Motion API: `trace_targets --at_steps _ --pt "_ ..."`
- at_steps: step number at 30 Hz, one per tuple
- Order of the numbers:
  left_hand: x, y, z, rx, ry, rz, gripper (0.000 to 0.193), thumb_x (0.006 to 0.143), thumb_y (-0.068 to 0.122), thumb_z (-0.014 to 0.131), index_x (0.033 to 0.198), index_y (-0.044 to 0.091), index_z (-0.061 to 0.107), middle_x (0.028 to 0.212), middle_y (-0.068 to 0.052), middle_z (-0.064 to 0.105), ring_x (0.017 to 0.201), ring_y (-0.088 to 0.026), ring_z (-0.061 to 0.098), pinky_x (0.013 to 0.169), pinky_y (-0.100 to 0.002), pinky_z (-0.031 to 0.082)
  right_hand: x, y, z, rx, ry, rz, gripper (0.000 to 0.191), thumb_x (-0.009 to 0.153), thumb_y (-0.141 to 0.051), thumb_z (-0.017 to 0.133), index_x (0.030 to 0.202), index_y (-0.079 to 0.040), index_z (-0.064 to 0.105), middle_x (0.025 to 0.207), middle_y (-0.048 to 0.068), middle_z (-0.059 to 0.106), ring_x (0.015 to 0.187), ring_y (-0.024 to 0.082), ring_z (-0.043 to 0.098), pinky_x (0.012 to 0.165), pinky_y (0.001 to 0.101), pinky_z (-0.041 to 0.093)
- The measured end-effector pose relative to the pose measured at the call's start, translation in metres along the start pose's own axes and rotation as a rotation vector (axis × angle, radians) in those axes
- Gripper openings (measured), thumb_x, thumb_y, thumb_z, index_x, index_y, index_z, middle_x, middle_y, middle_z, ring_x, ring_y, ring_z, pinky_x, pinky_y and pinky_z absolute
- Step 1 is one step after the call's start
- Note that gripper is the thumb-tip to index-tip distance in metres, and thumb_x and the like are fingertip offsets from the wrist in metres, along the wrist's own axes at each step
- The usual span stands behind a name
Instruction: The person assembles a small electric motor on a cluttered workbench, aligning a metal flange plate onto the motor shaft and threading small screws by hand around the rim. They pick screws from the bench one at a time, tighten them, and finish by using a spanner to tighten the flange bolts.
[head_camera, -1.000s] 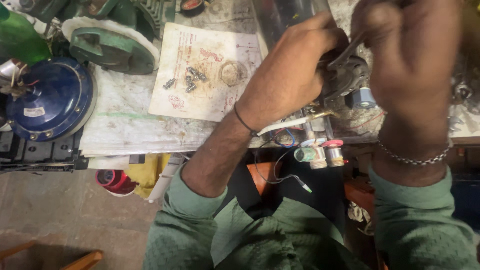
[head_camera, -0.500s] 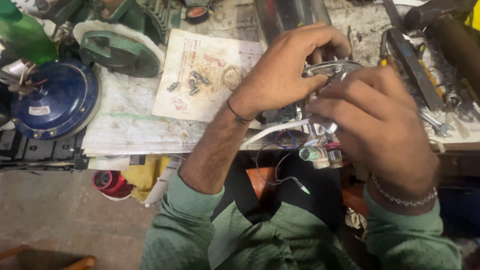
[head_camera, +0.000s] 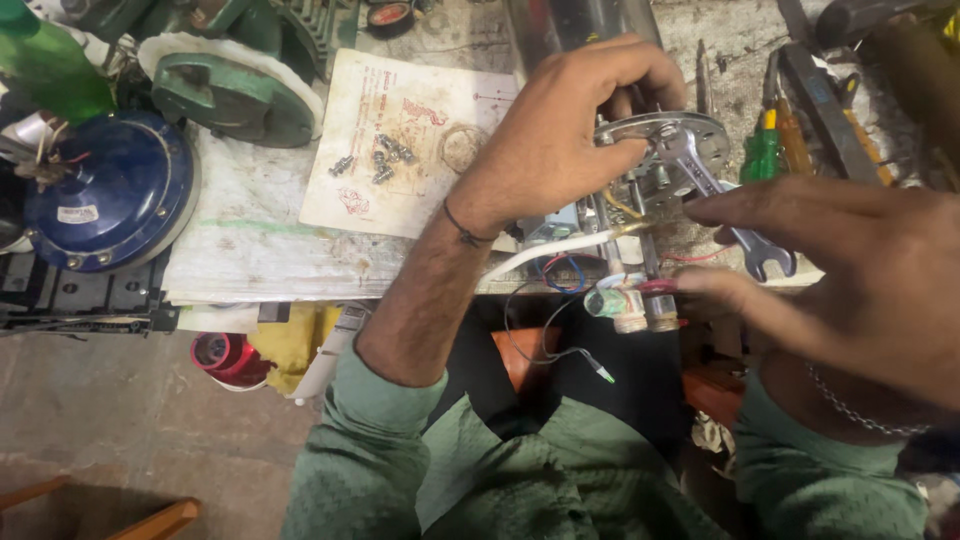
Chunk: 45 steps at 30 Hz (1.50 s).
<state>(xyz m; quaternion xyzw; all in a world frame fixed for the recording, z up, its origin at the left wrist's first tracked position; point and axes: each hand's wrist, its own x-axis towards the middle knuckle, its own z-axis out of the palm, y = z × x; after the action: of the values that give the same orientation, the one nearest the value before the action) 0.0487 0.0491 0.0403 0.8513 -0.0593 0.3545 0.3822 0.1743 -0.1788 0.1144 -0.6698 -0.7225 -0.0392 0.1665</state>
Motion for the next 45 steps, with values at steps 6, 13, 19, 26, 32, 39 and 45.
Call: trace_targets --at_steps 6,13,19,26,32,39,45 --pt "-0.002 0.005 -0.003 -0.004 0.001 -0.037 0.031 0.085 -0.001 0.073 0.114 0.007 0.068 0.112 0.001 0.068 0.084 -0.009 0.058 0.078 -0.028 0.052 0.005 0.007 0.003 -0.060 -0.025 0.248 0.034 0.094 -0.011 0.076 0.127 -0.005 0.071 0.084 0.011 0.077 0.071 0.020 0.076 0.061 0.0334 0.059" --pt "-0.002 0.007 -0.005 0.026 0.002 -0.048 0.032 0.084 -0.001 0.073 0.114 0.008 0.069 0.110 0.001 0.068 0.083 -0.011 0.057 0.076 -0.029 0.051 0.009 0.064 0.022 0.192 0.154 0.125 0.015 0.103 0.000 0.072 0.116 0.003 0.064 0.089 0.018 0.073 0.080 0.021 0.074 0.069 0.0299 0.060" --pt "-0.002 0.005 -0.003 0.043 0.008 -0.042 0.032 0.084 0.000 0.072 0.115 0.008 0.068 0.113 0.000 0.068 0.086 -0.011 0.059 0.079 -0.029 0.054 0.004 0.087 0.052 0.641 0.507 -0.027 0.024 0.113 0.001 0.066 0.131 0.004 0.052 0.109 0.014 0.064 0.099 0.018 0.070 0.086 0.0248 0.060" --pt "-0.001 0.005 -0.002 0.040 0.016 -0.065 0.029 0.085 -0.002 0.072 0.112 0.007 0.070 0.108 0.001 0.070 0.083 -0.010 0.061 0.076 -0.028 0.053 0.030 0.023 0.050 0.397 0.643 -0.128 0.015 0.102 0.007 0.070 0.116 0.003 0.068 0.104 0.016 0.068 0.086 0.022 0.074 0.068 0.0281 0.059" --pt "-0.001 0.008 -0.005 -0.013 0.000 -0.063 0.033 0.085 -0.004 0.069 0.116 0.006 0.070 0.109 0.001 0.071 0.082 -0.010 0.058 0.076 -0.028 0.053 0.028 -0.034 0.028 0.034 0.414 -0.246 0.019 0.083 0.004 0.077 0.099 -0.005 0.074 0.100 0.011 0.074 0.090 0.024 0.075 0.072 0.0324 0.063" --pt "-0.002 0.007 -0.013 -0.061 -0.073 0.007 0.037 0.089 -0.001 0.066 0.126 0.004 0.067 0.119 0.000 0.071 0.088 -0.009 0.057 0.085 -0.027 0.052 0.007 0.004 0.016 0.089 0.082 -0.227 0.048 0.066 -0.037 0.087 0.105 -0.010 0.078 0.107 0.009 0.076 0.082 0.020 0.075 0.066 0.0295 0.061" --pt "-0.002 0.009 -0.016 -0.155 -0.099 -0.037 0.036 0.098 0.000 0.065 0.134 0.001 0.058 0.123 -0.002 0.067 0.094 -0.009 0.056 0.086 -0.026 0.051 0.015 0.010 0.017 0.257 0.079 -0.084 0.025 0.080 -0.024 0.086 0.097 -0.008 0.079 0.104 0.005 0.077 0.081 0.013 0.076 0.067 0.0250 0.059"
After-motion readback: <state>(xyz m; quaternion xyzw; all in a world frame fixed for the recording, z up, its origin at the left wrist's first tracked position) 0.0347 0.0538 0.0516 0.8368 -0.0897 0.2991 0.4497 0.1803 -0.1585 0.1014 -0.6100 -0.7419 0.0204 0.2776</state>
